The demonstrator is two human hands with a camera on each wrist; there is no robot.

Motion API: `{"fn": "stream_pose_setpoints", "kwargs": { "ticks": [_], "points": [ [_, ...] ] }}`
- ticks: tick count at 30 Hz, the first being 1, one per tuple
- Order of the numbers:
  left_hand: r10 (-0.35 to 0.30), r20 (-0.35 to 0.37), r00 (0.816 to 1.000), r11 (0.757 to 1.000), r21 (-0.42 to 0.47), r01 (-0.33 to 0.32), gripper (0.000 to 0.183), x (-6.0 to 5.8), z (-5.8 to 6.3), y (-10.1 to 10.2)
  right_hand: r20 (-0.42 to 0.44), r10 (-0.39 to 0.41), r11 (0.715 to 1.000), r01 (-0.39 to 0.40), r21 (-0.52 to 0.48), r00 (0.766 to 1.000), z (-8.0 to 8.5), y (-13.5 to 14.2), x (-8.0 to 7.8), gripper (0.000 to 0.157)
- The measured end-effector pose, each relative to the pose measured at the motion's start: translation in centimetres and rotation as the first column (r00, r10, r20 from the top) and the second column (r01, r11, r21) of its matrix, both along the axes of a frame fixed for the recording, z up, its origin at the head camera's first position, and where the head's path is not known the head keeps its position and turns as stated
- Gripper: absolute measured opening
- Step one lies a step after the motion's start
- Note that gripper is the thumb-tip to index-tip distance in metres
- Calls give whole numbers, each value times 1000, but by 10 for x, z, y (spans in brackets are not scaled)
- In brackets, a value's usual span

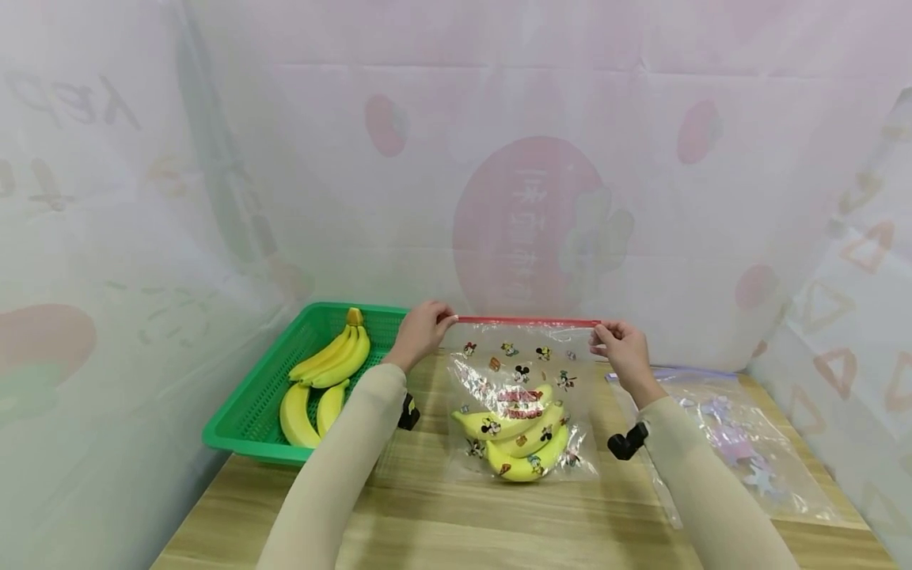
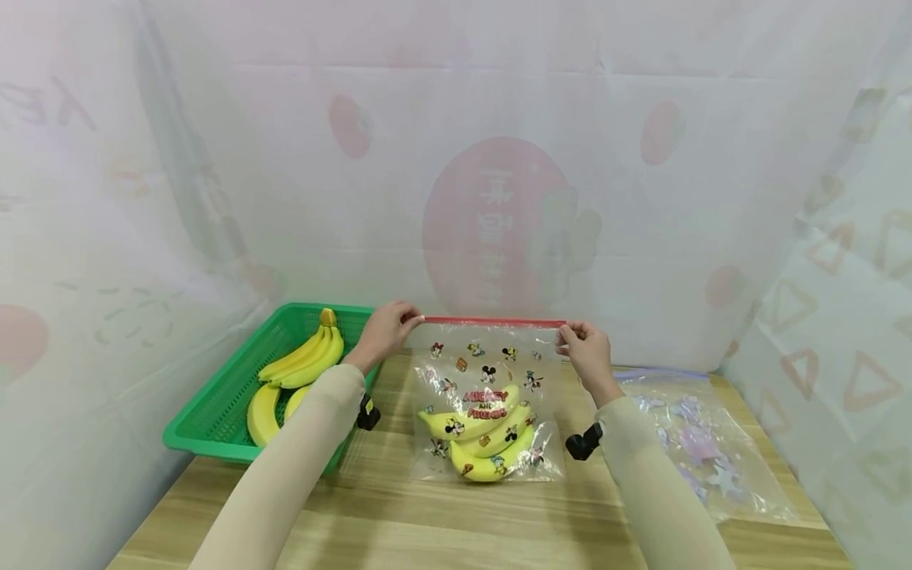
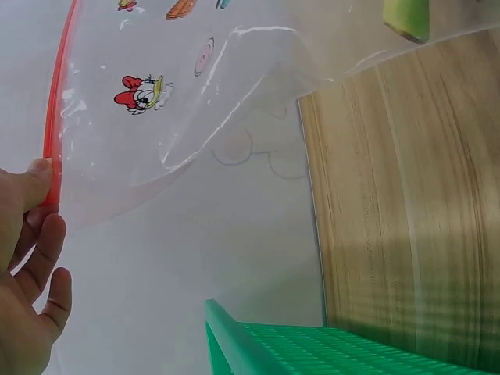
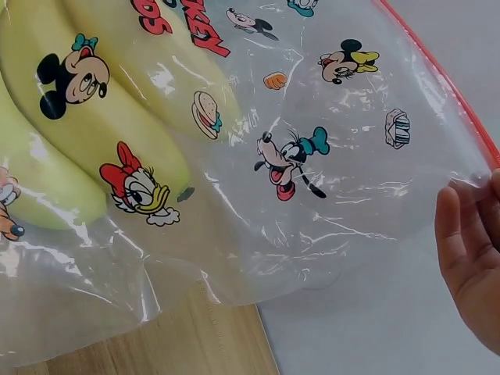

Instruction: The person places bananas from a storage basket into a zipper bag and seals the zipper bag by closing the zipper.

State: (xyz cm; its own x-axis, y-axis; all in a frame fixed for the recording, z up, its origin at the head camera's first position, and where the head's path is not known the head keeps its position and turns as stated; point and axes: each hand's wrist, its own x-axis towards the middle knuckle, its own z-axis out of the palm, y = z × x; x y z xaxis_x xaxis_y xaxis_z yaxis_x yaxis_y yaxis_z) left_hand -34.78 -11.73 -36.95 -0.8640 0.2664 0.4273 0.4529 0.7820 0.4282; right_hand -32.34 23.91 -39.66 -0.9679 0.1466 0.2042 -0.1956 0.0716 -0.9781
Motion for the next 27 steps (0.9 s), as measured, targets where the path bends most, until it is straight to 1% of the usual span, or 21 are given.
{"fn": "stream_pose_setpoints", "kwargs": {
  "ticks": [6, 12, 16, 19, 22, 27],
  "points": [
    [32, -10, 999, 999, -18, -32, 20, -8, 6, 4, 2, -27, 1000, 27, -4, 1000, 7, -4, -8, 16],
    [34, -31, 999, 999, -23, -35, 21, -13, 17, 8, -15, -41, 999, 40, -26, 999, 17, -4, -13, 15],
    [35, -32, 999, 999, -20, -36, 20, -15, 22, 10, -6, -52, 998, 52, -25, 999, 23, -3, -17, 19],
    [36, -33, 999, 999, -2, -36, 19, -17, 25, 12, -4, -57, 998, 57, -20, 998, 25, -3, -19, 24],
    [36, -36, 999, 999, 31, -35, 19, -18, 27, 12, -8, -61, 998, 60, -23, 998, 27, -5, -20, 24],
    [42, -44, 998, 996, 76, -39, 19, -18, 31, 13, -21, -76, 996, 75, -43, 997, 33, -7, -21, 14]
  ]
}}
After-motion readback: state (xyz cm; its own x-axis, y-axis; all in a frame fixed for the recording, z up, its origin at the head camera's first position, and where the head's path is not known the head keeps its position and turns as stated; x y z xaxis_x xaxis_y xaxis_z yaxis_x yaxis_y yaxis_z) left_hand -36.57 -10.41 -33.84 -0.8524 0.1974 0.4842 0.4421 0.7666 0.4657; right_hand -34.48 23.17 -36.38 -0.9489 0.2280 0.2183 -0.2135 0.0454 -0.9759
